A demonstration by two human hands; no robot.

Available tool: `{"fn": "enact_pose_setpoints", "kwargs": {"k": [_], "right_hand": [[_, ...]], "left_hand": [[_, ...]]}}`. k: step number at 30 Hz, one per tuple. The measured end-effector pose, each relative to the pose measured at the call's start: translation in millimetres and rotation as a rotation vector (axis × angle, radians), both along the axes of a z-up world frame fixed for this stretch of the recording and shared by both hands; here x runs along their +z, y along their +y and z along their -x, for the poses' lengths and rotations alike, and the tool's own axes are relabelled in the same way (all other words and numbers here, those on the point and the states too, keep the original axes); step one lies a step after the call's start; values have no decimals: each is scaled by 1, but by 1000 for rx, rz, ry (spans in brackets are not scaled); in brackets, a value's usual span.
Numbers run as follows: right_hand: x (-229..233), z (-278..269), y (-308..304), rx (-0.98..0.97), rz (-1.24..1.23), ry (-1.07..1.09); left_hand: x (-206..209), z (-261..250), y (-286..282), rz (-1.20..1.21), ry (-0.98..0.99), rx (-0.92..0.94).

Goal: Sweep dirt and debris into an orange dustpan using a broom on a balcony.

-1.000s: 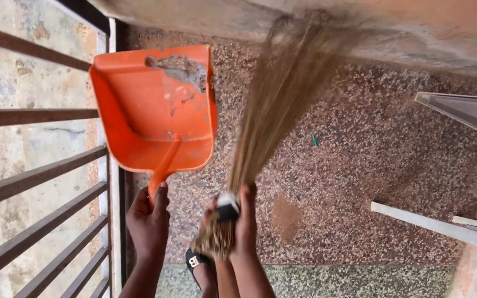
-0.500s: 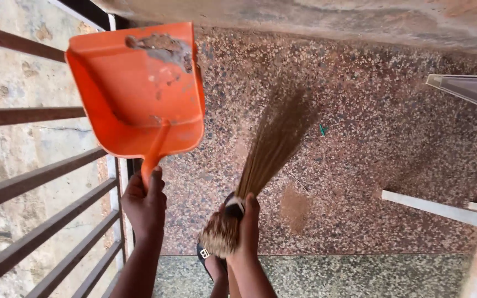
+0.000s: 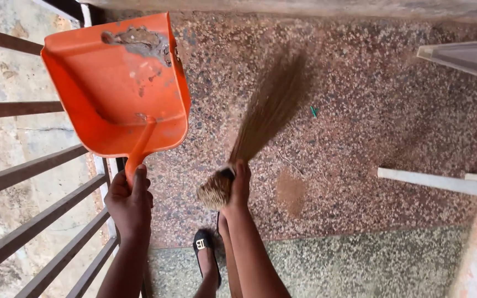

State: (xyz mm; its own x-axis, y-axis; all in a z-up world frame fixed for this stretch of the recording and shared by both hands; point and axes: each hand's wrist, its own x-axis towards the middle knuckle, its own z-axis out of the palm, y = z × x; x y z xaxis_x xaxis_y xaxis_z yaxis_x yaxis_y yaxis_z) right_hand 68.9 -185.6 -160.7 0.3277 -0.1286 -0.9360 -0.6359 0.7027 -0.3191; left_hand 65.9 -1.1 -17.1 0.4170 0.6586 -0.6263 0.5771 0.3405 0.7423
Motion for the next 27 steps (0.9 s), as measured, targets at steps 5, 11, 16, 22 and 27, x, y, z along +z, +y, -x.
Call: {"fn": "enact_pose_setpoints", "kwargs": {"k": [5,11,16,22,27], "right_hand": [[73,74,-13,-35,-51,82],[100,72,48,311,223,-145],[29,-15,53,929,261,-214],[-20,70,13,695,284,39],[-2,200,-34,529,315,184]], "left_hand": [[7,11,-8,-19,-7,-59],[4,38,-7,-53,-44,-133],[-5,47,12,-17,-66,-106],[-17,62,35,-39,-174,-195],[-19,88,39,-48,-162,-272]]}}
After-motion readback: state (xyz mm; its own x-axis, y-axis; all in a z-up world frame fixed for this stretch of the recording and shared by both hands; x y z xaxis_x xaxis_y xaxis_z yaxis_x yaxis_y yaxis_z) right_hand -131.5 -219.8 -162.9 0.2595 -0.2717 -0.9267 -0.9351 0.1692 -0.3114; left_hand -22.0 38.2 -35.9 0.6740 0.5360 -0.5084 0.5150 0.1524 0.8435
